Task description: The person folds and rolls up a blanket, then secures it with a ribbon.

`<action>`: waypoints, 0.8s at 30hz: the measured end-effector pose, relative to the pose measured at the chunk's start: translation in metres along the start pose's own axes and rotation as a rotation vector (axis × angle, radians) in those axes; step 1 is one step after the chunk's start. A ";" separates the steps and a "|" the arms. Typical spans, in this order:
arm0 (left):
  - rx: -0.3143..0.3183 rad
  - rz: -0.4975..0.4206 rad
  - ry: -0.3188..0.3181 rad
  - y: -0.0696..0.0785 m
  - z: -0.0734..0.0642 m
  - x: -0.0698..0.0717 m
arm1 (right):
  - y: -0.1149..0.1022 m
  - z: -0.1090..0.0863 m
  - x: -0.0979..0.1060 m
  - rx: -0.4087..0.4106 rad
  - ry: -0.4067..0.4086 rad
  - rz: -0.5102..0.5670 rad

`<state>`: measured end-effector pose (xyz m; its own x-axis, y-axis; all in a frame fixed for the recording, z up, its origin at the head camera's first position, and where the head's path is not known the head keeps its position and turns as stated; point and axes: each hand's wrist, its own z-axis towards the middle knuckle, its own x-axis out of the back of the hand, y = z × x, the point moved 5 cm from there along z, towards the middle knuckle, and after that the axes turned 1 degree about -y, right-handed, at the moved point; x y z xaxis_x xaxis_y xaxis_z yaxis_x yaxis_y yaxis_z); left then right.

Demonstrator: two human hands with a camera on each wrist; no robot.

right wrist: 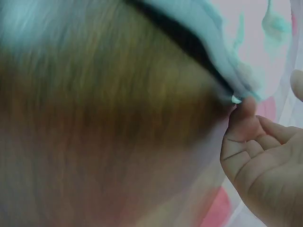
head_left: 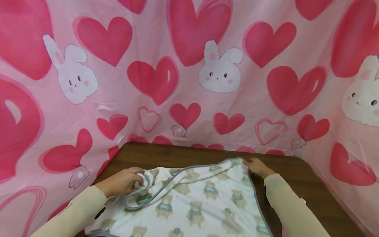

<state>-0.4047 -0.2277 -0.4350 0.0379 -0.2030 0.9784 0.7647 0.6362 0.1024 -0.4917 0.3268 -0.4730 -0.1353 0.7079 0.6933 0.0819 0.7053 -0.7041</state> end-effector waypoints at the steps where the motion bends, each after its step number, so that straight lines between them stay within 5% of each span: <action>1: 0.005 -0.015 -0.016 -0.001 0.002 -0.001 | 0.001 0.000 -0.001 -0.010 0.001 0.000; 6: 0.119 -0.170 -0.117 -0.007 0.010 0.002 | 0.006 -0.001 -0.002 -0.034 0.036 -0.041; 13: 0.316 -0.600 -0.236 -0.020 0.008 0.009 | 0.008 -0.002 0.001 -0.023 0.110 -0.082; 20: 0.327 -0.643 -0.230 -0.030 0.008 0.011 | 0.010 -0.005 0.007 0.027 0.190 -0.082; 24: 0.336 -0.584 -0.131 -0.049 0.008 0.024 | 0.014 -0.008 0.016 0.033 0.210 -0.068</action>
<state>-0.4466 -0.2581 -0.4147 -0.4142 -0.5046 0.7575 0.3944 0.6506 0.6490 -0.4845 0.3487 -0.4706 0.0694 0.6538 0.7535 0.0466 0.7523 -0.6571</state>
